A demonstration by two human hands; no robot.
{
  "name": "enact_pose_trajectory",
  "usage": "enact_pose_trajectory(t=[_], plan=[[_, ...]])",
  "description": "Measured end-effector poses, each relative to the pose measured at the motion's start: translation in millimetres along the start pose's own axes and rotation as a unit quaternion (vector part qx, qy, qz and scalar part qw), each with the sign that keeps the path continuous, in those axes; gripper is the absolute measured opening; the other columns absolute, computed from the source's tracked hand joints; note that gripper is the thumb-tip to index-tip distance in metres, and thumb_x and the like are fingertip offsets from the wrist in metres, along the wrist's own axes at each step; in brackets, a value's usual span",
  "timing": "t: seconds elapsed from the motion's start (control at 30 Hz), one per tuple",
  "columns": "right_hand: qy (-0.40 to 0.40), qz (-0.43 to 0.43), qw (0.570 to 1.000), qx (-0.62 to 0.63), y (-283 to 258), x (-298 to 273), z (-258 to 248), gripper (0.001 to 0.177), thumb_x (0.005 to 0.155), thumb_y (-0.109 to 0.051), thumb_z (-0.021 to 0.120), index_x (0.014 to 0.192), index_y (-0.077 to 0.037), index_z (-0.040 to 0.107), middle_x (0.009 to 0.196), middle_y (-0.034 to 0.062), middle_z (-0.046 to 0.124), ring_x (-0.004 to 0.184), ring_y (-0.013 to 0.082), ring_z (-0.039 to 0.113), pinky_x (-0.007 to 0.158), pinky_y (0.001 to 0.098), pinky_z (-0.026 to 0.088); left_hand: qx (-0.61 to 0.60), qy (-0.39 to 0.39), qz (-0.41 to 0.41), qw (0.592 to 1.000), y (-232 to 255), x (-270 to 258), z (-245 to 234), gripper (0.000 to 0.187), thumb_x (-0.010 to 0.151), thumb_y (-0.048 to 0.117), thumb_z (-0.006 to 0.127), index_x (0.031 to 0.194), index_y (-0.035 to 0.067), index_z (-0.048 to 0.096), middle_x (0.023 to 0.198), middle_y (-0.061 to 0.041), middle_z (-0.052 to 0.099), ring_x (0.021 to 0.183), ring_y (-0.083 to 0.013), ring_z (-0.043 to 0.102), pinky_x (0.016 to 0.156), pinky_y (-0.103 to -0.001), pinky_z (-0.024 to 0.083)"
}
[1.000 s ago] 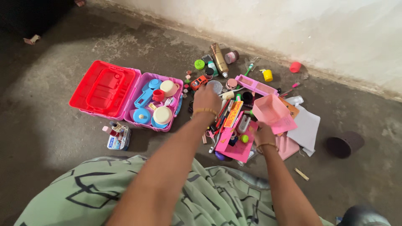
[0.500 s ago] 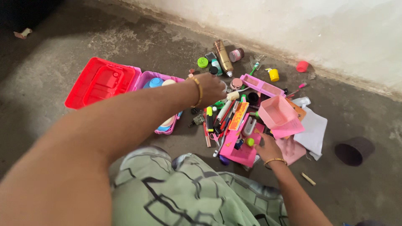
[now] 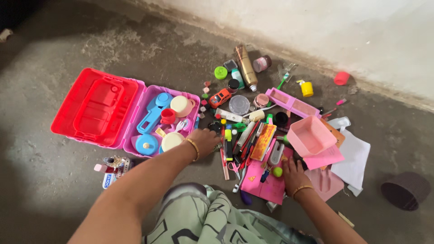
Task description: The person sorts a variety of small items on the floor, including toys, stationery, and cosmetic containers, into two plastic storage boxes. They pick up objects one by one, place them into the boxes, and occasionally rearrange items to make space.
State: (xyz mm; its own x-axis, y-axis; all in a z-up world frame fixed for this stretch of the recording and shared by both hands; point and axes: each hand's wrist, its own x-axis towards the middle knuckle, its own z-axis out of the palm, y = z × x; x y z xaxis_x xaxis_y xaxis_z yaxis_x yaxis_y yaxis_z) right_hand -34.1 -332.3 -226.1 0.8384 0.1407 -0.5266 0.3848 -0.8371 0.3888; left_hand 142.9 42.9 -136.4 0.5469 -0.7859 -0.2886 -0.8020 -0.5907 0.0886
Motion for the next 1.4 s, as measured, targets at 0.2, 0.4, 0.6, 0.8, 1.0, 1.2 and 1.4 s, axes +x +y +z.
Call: enact_pose_trajectory(t=[0.2, 0.4, 0.6, 0.8, 1.0, 1.2, 1.4], plan=[[-0.078, 0.072, 0.982, 0.158, 8.7, -8.8, -42.9, 0.113, 0.066, -0.032, 0.094, 0.152, -0.004, 0.026, 0.165, 0.0253, 0.015, 0.15, 0.0474, 0.026, 0.121, 0.0456, 0.036, -0.066, 0.013, -0.144, 0.987, 11.3, 8.7, 41.4, 0.039, 0.084, 0.029, 0.075, 0.115, 0.01, 0.062, 0.106, -0.012, 0.071, 0.103, -0.033, 0.068, 0.08, -0.045, 0.056], [-0.039, 0.085, 0.98, 0.176, 12.7, 1.8, -21.8, 0.107, 0.066, -0.028, 0.092, 0.15, -0.009, 0.029, 0.167, 0.0216, 0.013, 0.149, 0.0471, 0.029, 0.112, 0.0529, 0.046, -0.073, 0.05, -0.207, 0.974, 13.5, 25.2, 70.3, 0.018, 0.093, 0.017, 0.065, 0.109, 0.008, 0.065, 0.095, -0.015, 0.076, 0.097, -0.0332, 0.072, 0.075, -0.045, 0.059], [-0.044, 0.096, 0.978, 0.182, 11.4, 0.3, -30.3, 0.108, 0.067, -0.03, 0.092, 0.151, -0.011, 0.027, 0.167, 0.0188, 0.012, 0.15, 0.0455, 0.03, 0.109, 0.0577, 0.048, -0.153, 0.005, -0.251, 0.956, 15.0, 18.8, 51.3, 0.026, 0.09, 0.014, 0.062, 0.113, 0.004, 0.067, 0.105, -0.018, 0.074, 0.102, -0.0346, 0.073, 0.084, -0.044, 0.06], [-0.032, 0.09, 0.983, 0.156, 14.8, 6.3, -2.3, 0.088, 0.077, -0.024, 0.078, 0.15, -0.009, 0.031, 0.169, 0.0194, 0.014, 0.149, 0.0437, 0.033, 0.106, 0.0554, 0.05, -0.169, 0.045, -0.285, 0.943, 4.9, 15.0, 44.7, 0.022, 0.089, 0.017, 0.062, 0.101, 0.005, 0.075, 0.109, -0.019, 0.072, 0.101, -0.0342, 0.072, 0.084, -0.044, 0.059], [0.093, 0.058, 0.99, 0.091, 24.3, 34.5, 59.8, 0.057, 0.096, -0.018, 0.045, 0.151, -0.006, 0.036, 0.167, 0.0233, 0.02, 0.143, 0.0491, 0.041, 0.112, 0.052, 0.046, -0.115, 0.085, -0.282, 0.949, -0.5, -21.0, 23.9, 0.018, 0.091, 0.017, 0.061, 0.091, 0.01, 0.077, 0.103, -0.016, 0.075, 0.096, -0.0328, 0.074, 0.081, -0.044, 0.059], [-0.117, 0.095, 0.979, 0.136, 20.9, 10.6, -18.3, 0.114, 0.07, -0.035, 0.091, 0.158, -0.01, 0.022, 0.173, 0.0176, 0.006, 0.155, 0.0428, 0.024, 0.122, 0.0467, 0.038, -0.101, 0.219, -0.342, 0.908, -3.8, -96.9, -13.1, 0.017, 0.087, 0.022, 0.064, 0.087, 0.012, 0.077, 0.096, -0.014, 0.074, 0.087, -0.0309, 0.074, 0.069, -0.046, 0.059], [-0.093, 0.09, 0.983, 0.129, 17.8, 1.8, -38.6, 0.116, 0.068, -0.036, 0.094, 0.158, -0.011, 0.024, 0.173, 0.0174, 0.007, 0.156, 0.0415, 0.023, 0.123, 0.0455, 0.036, -0.111, 0.094, -0.523, 0.84, -39.2, -206.2, -33.8, 0.019, 0.088, 0.028, 0.064, 0.088, 0.015, 0.079, 0.092, -0.012, 0.076, 0.09, -0.0334, 0.075, 0.076, -0.048, 0.06]])
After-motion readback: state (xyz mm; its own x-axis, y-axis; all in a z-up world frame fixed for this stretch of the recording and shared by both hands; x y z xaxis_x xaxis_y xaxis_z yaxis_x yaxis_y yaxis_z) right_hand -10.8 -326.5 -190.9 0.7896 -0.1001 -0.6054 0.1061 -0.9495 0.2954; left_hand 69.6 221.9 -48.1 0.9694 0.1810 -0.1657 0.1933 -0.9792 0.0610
